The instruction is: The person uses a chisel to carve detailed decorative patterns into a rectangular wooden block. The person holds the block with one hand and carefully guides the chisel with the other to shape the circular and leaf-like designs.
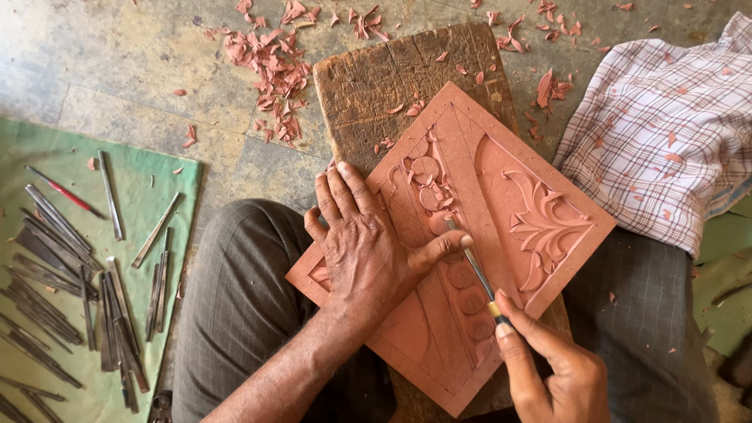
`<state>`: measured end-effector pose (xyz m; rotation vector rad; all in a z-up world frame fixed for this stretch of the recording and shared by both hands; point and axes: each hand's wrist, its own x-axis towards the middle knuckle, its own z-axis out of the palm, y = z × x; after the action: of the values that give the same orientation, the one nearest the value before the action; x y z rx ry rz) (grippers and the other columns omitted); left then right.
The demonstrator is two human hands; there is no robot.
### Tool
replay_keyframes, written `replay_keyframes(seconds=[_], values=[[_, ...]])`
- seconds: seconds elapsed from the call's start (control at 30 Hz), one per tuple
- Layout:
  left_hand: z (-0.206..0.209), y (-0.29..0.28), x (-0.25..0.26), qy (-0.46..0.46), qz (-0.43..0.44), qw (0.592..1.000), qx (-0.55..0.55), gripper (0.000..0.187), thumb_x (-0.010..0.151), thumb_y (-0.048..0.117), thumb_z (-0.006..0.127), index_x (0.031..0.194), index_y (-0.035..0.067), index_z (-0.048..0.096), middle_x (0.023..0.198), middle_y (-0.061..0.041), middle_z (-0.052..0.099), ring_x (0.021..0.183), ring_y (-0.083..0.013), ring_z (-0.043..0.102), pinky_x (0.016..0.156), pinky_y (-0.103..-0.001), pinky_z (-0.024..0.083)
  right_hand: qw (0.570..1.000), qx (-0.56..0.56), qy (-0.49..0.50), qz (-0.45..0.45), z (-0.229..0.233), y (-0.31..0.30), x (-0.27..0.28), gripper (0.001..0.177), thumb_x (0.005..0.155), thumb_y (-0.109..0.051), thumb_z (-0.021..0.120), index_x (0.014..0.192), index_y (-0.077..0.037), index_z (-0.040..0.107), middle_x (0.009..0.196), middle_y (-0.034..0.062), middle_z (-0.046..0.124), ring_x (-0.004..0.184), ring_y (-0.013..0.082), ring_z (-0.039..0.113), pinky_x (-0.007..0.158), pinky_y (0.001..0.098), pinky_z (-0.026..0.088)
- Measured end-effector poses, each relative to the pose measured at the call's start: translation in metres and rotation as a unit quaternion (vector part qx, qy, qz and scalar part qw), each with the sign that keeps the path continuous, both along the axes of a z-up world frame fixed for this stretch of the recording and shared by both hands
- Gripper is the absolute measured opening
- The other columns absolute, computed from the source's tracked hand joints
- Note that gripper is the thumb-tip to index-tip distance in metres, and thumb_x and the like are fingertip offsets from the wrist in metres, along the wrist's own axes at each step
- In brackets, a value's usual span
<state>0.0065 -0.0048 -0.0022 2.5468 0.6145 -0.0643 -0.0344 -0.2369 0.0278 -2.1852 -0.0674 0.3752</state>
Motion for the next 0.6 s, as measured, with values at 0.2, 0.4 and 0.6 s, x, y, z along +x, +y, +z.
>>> replay_keyframes(seconds=[0.2,0.4,0.6], values=[[-0.006,-0.002,-0.003,-0.003,-0.002,1.0,0.014,0.161,0.058,0.096,0.069,0.149,-0.021,0.008,0.156,-0.044,0.014,0.149,-0.0555,0.007,0.112,-0.071,0.012,1.0,0.012,-0.019,-0.001,0.01,0.012,0.005,0.034,0.088,-0.004,0.069,0.122,-0.003,0.074,0.112,0.0155,0.081,0.111,0.0201,0.076,0.096,0.0306,0.057],[-0.004,0.0,-0.002,0.007,-0.001,1.0,0.011,0.159,0.059,0.095,0.069,0.15,-0.021,0.01,0.156,-0.043,0.016,0.149,-0.0548,0.009,0.111,-0.072,0.014,1.0,0.01,-0.009,-0.016,0.009,0.013,0.006,0.037,0.087,-0.005,0.07,0.124,-0.006,0.074,0.107,0.0131,0.084,0.099,0.0186,0.079,0.088,0.0298,0.059],[-0.002,-0.001,-0.005,-0.018,-0.005,1.0,0.013,0.161,0.056,0.095,0.07,0.148,-0.023,0.012,0.155,-0.045,0.015,0.149,-0.0551,0.01,0.112,-0.07,0.016,0.998,0.004,-0.053,0.032,0.004,0.001,0.001,0.035,0.088,-0.005,0.069,0.122,-0.003,0.074,0.115,0.0156,0.079,0.114,0.0197,0.075,0.099,0.0311,0.055]])
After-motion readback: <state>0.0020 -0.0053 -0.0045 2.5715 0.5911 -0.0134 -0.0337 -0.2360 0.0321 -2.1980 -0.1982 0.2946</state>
